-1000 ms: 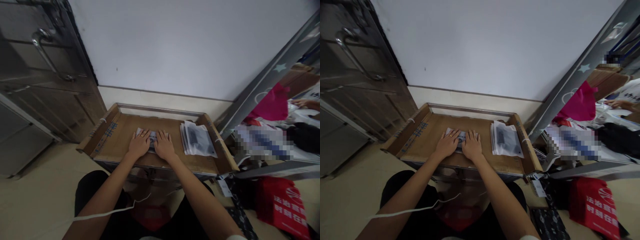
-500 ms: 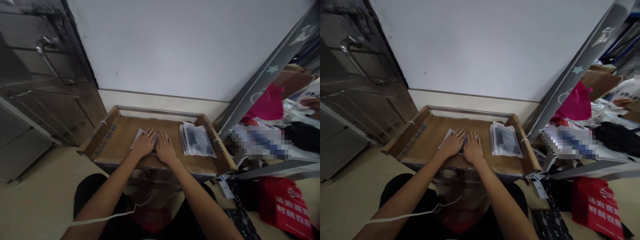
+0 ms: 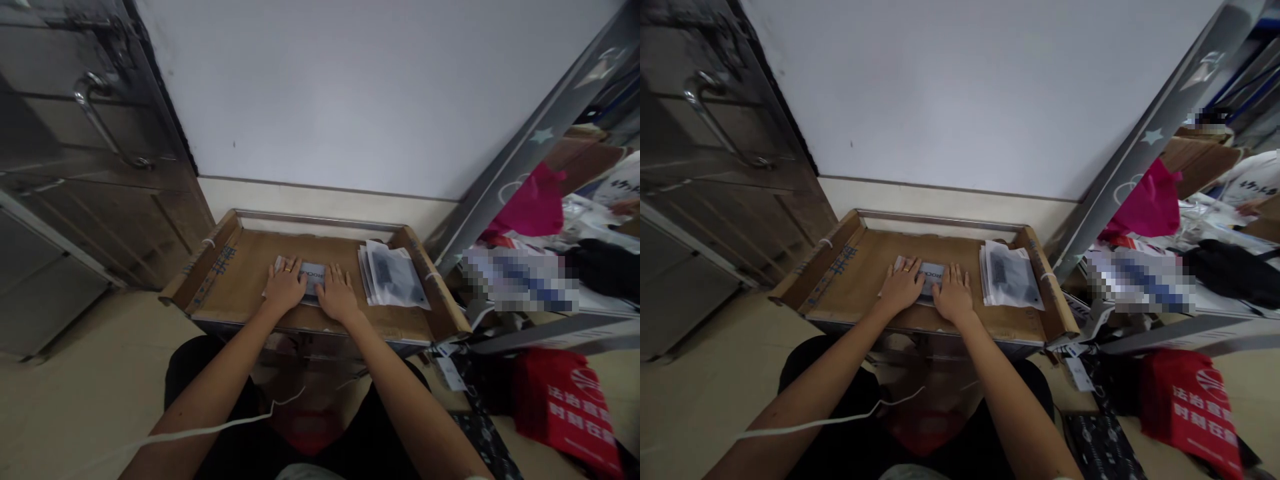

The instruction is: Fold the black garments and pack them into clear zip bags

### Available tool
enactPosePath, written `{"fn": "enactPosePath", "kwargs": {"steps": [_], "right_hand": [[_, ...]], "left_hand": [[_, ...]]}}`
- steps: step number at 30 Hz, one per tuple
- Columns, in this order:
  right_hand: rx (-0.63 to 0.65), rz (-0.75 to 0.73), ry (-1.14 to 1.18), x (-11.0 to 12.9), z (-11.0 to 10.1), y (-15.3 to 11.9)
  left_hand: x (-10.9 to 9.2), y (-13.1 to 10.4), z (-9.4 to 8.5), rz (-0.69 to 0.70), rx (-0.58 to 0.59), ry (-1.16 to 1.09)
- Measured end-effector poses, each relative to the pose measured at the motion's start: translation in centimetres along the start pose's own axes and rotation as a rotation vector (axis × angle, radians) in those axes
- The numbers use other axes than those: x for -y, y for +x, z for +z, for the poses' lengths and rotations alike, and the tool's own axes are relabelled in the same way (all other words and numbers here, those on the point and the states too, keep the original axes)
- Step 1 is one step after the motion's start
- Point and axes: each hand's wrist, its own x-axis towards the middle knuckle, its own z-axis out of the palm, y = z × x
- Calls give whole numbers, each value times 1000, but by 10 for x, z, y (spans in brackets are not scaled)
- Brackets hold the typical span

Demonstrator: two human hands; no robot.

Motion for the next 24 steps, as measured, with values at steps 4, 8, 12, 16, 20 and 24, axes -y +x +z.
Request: {"fn": "enactPosePath", "kwargs": {"steps": [4,8,12,16,20,24], "right_hand": [[14,-3,5,-5,2,-2],[18,-15,2,-11,4,-3],[18,-24,-5,-13,4,-5],[24,-39,-16,-14,3,-5],[27,-49,-11,-16,2,-5],[23,-50,13,-17,2,-4]], "left_hand": [[6,-9,-3,-23,-23,-12],[10,-18,-6,17,-68,47],[11,-19,-10,202,-81,136],[17,-12,-17,515,76,86],[26,-8,-18,511,141,26],[30,-11,-15,373,114,-4]]}}
